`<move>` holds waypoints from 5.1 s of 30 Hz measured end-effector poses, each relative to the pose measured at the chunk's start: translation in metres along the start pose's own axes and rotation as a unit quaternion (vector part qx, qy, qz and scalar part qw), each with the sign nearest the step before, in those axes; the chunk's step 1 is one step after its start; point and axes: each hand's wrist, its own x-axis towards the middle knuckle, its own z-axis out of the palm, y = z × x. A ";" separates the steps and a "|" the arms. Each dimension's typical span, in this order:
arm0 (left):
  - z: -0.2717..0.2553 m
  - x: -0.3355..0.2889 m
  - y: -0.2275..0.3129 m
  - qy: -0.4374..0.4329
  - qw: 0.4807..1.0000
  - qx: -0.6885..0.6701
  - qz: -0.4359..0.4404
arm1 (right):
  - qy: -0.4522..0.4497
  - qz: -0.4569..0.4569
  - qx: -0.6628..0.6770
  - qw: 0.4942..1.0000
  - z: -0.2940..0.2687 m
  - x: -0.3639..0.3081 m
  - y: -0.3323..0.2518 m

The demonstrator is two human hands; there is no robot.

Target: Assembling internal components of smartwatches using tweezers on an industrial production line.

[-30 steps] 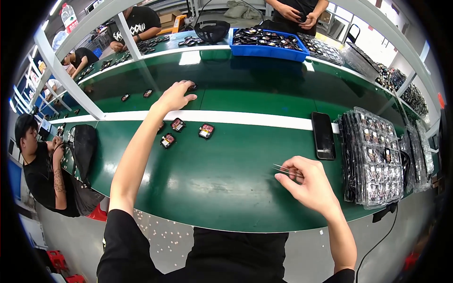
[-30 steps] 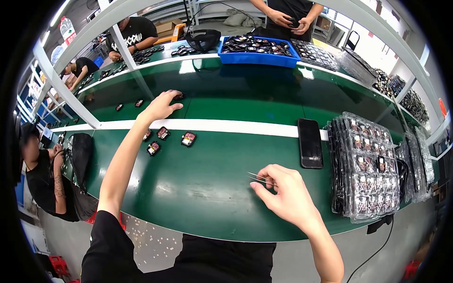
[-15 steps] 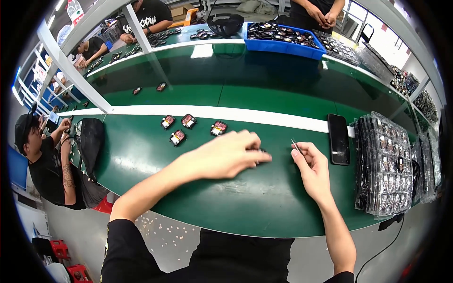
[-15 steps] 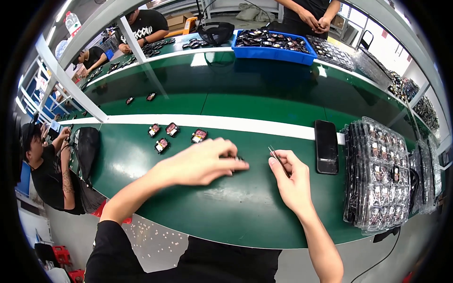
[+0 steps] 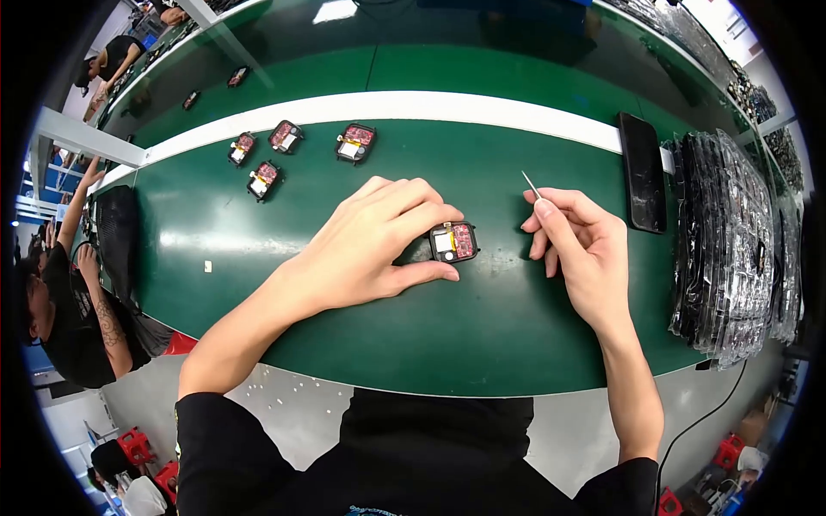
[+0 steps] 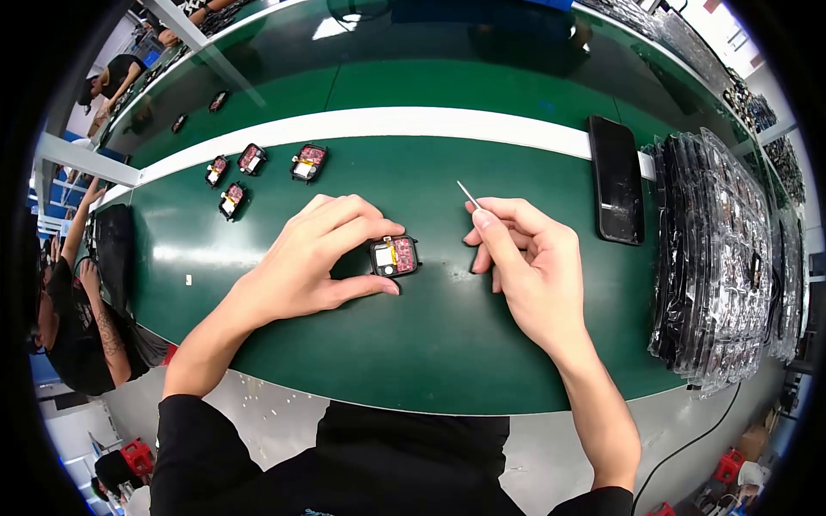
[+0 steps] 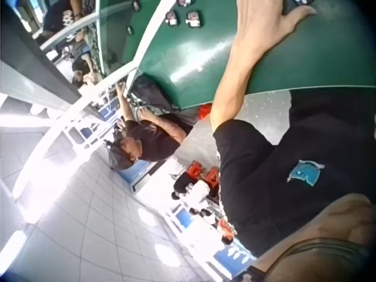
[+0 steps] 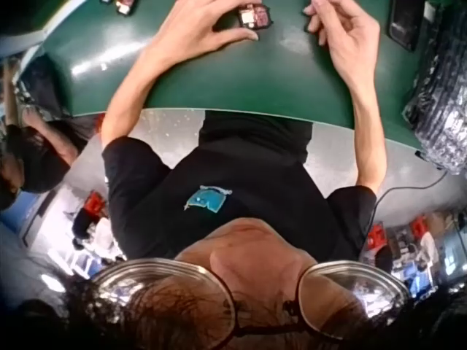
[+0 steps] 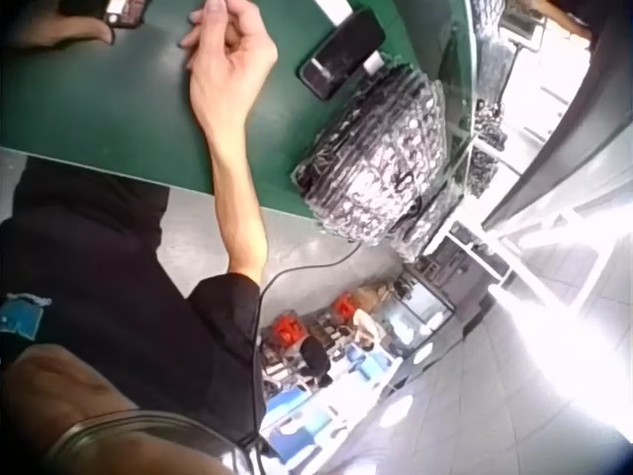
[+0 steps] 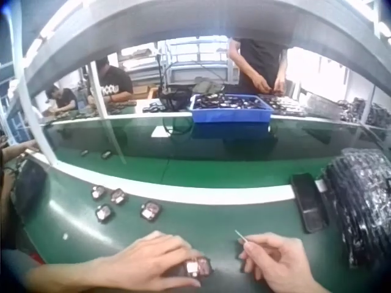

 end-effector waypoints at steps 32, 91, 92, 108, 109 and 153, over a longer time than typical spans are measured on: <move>-0.002 0.004 -0.003 -0.054 0.986 -0.131 -0.090 | -0.029 -0.171 -0.211 0.962 0.019 -0.014 0.005; -0.008 0.007 -0.014 -0.103 0.979 -0.168 -0.045 | -0.053 -0.174 -0.213 0.960 0.016 -0.011 0.004; -0.008 0.007 -0.014 -0.103 0.981 -0.162 -0.030 | -0.054 -0.188 -0.218 0.956 0.016 -0.011 0.005; -0.008 0.008 -0.017 -0.099 0.983 -0.154 -0.017 | -0.051 -0.200 -0.220 0.953 0.018 -0.012 0.007; -0.007 0.008 -0.018 -0.100 0.983 -0.153 -0.012 | -0.051 -0.200 -0.220 0.953 0.018 -0.012 0.006; -0.006 0.007 -0.016 -0.088 0.985 -0.149 -0.025 | -0.041 -0.221 -0.218 0.950 0.016 -0.016 0.009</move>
